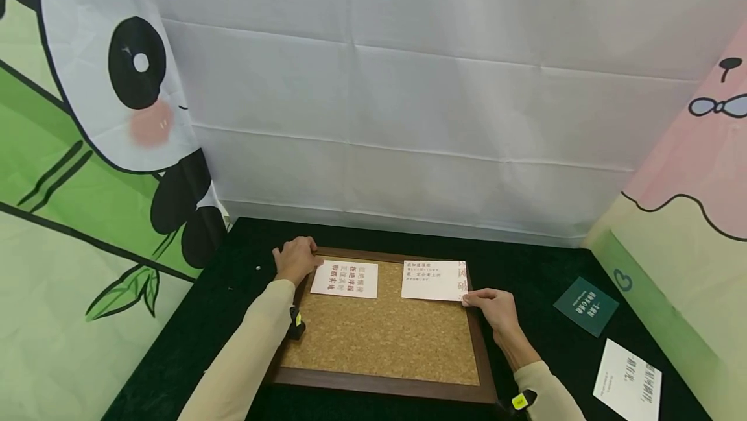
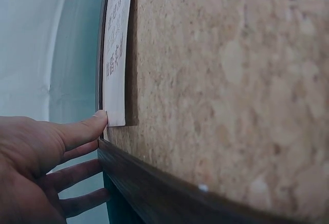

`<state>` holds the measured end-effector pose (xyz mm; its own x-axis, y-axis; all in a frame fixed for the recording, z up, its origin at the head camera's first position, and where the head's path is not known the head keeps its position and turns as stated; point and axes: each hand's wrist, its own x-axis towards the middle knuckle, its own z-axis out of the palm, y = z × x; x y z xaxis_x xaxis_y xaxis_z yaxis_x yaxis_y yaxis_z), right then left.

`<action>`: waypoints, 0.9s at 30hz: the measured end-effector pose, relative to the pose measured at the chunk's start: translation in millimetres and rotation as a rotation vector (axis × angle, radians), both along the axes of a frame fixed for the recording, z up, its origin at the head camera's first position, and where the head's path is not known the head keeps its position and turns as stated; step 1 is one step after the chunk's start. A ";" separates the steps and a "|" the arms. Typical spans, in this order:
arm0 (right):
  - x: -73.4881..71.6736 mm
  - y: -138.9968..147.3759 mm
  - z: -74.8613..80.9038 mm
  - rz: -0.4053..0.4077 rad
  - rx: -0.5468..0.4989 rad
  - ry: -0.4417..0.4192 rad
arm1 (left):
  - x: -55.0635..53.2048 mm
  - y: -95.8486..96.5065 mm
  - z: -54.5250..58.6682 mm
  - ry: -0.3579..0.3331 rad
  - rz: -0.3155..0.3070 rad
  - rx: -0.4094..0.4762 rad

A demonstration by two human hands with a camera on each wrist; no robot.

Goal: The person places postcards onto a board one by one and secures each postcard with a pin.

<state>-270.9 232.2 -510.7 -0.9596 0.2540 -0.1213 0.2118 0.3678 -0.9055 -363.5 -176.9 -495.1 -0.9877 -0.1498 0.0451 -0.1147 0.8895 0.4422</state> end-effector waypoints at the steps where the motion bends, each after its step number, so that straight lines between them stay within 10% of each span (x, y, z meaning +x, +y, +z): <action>1: 0.4 -1.5 -0.3 -0.002 0.006 0.000 | 0.4 0.2 -0.1 0.002 0.000 0.002; 27: -2.6 -16.9 -2.1 0.046 0.226 -0.002 | 1.3 -0.1 0.2 0.014 -0.005 -0.004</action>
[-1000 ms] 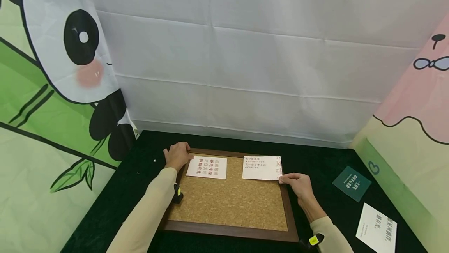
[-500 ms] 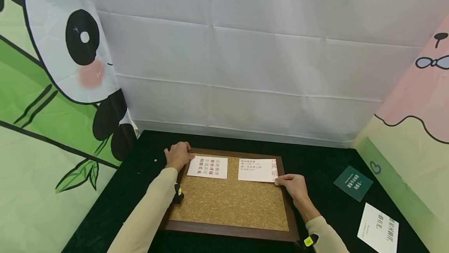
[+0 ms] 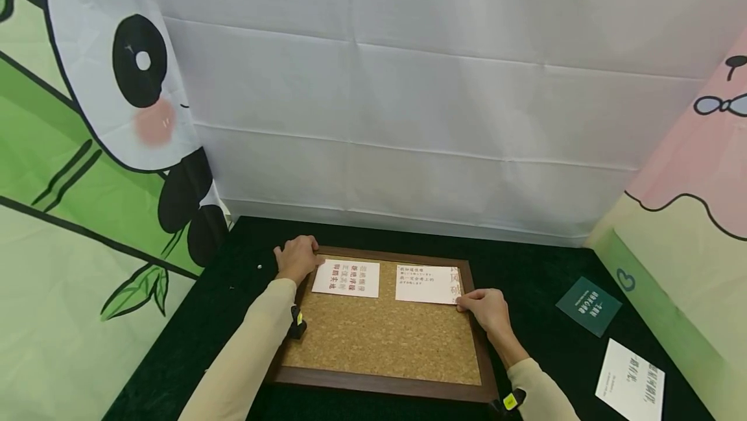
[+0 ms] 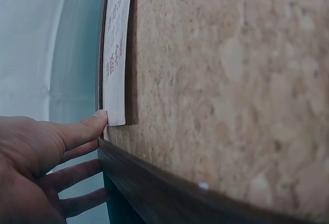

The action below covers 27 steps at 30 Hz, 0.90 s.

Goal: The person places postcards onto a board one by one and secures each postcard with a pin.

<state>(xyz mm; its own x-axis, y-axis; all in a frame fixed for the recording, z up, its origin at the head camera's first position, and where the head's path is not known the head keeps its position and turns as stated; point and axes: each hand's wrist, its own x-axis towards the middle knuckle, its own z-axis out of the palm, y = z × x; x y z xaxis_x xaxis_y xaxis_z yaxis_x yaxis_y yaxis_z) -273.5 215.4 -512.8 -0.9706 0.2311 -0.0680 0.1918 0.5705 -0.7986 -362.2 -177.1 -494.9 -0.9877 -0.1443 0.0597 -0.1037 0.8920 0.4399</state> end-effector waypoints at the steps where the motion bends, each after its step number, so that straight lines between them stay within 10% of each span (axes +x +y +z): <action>1: 0.3 -0.2 1.1 0.004 0.015 0.002 | 0.0 -0.1 0.1 0.001 0.001 0.000; 14: -2.8 3.7 6.9 0.059 0.136 0.017 | 1.0 0.5 1.9 -0.003 0.003 0.005; 27: -37.8 17.3 18.0 0.422 0.582 0.022 | 1.7 1.6 2.9 -0.004 0.007 0.025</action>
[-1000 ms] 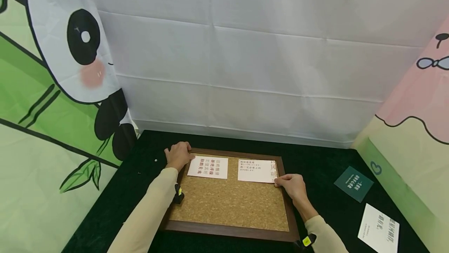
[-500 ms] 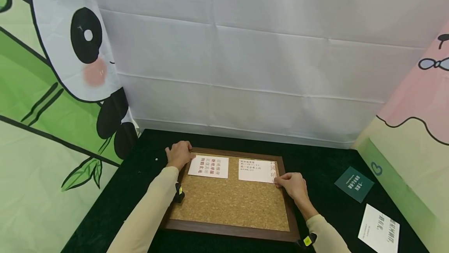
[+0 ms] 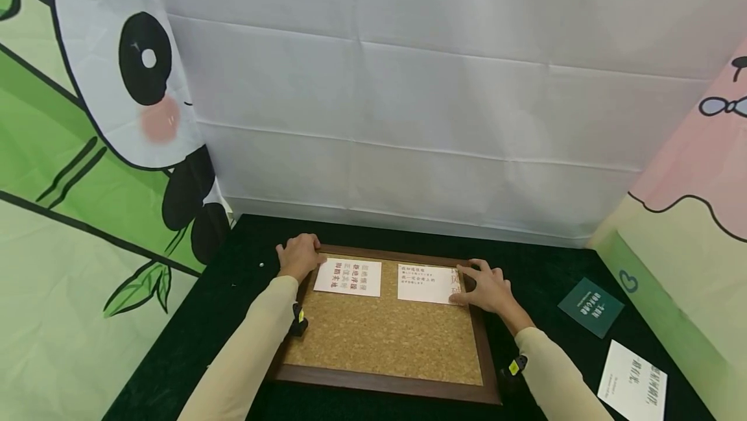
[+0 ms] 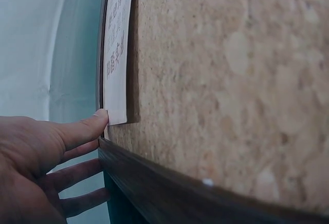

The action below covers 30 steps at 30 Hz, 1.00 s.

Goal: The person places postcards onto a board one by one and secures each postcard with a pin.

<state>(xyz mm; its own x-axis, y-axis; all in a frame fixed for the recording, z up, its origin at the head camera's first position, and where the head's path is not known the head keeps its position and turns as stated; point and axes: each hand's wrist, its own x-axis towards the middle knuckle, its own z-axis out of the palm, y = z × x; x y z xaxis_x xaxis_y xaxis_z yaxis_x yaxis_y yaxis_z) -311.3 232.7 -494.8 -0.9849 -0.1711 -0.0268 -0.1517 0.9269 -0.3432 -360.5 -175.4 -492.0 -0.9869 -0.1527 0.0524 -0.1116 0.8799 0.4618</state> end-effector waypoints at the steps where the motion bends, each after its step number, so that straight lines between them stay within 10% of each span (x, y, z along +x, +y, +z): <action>1: -1.8 0.2 -0.6 0.001 0.011 -0.019 | -0.3 0.0 -0.5 0.000 0.001 0.000; 20: -12.9 -0.5 -6.1 -0.019 0.041 -0.107 | 12.0 -9.1 -6.3 -0.063 -0.082 -0.065; 30: -17.9 2.3 -3.7 0.007 0.035 -0.114 | 38.0 -76.3 2.0 0.015 -0.035 -0.072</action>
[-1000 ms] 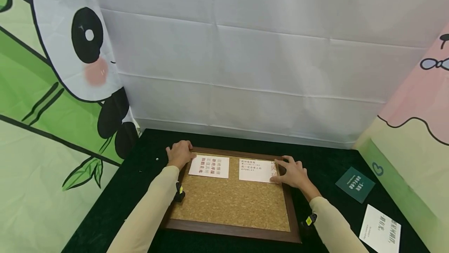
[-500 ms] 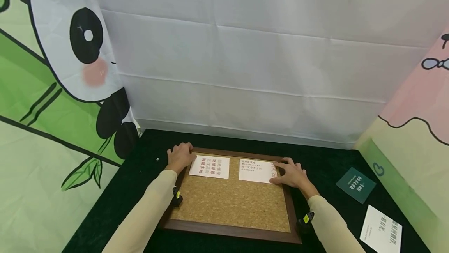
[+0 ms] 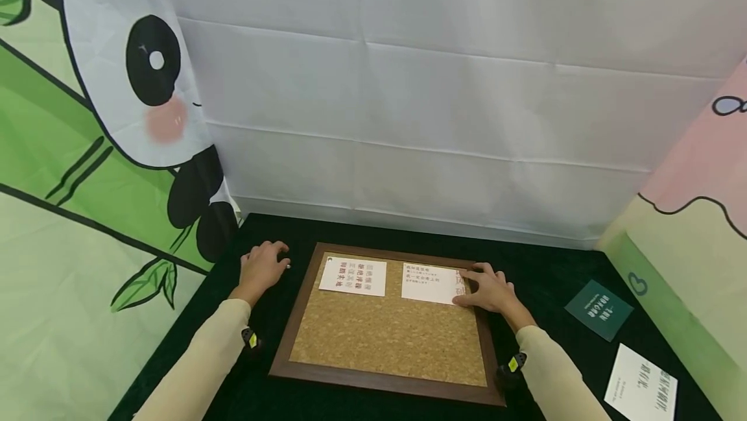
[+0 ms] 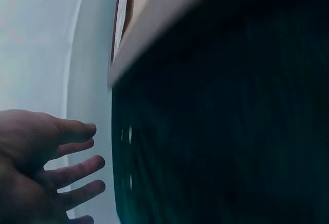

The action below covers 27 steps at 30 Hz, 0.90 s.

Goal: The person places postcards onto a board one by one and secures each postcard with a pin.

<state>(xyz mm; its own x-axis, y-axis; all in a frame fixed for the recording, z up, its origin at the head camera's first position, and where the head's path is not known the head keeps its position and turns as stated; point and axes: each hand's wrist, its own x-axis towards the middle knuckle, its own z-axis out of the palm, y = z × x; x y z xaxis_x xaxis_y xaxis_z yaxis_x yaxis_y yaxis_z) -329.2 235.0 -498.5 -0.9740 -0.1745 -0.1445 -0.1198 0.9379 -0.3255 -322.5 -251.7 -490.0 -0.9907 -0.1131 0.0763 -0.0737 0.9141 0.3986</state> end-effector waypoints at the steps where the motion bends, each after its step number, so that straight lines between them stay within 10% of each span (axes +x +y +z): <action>1: 0.3 0.2 0.6 0.000 -0.002 0.000 | 2.8 -9.4 0.9 0.007 -0.002 -0.001; 14: 1.9 0.7 3.4 0.002 -0.015 0.002 | 36.6 -91.6 -0.5 -0.012 -0.083 -0.136; 27: 4.1 -0.7 3.9 0.020 -0.025 0.001 | 42.8 -102.4 -13.2 0.126 -0.263 -0.292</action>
<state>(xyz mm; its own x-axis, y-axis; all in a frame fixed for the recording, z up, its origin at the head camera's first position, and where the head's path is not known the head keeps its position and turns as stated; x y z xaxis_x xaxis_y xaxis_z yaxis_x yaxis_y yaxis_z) -325.1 234.3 -494.6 -0.9703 -0.1976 -0.1394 -0.1387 0.9269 -0.3486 -279.7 -354.2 -503.2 -0.9638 0.1867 0.1906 0.2100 0.9714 0.1107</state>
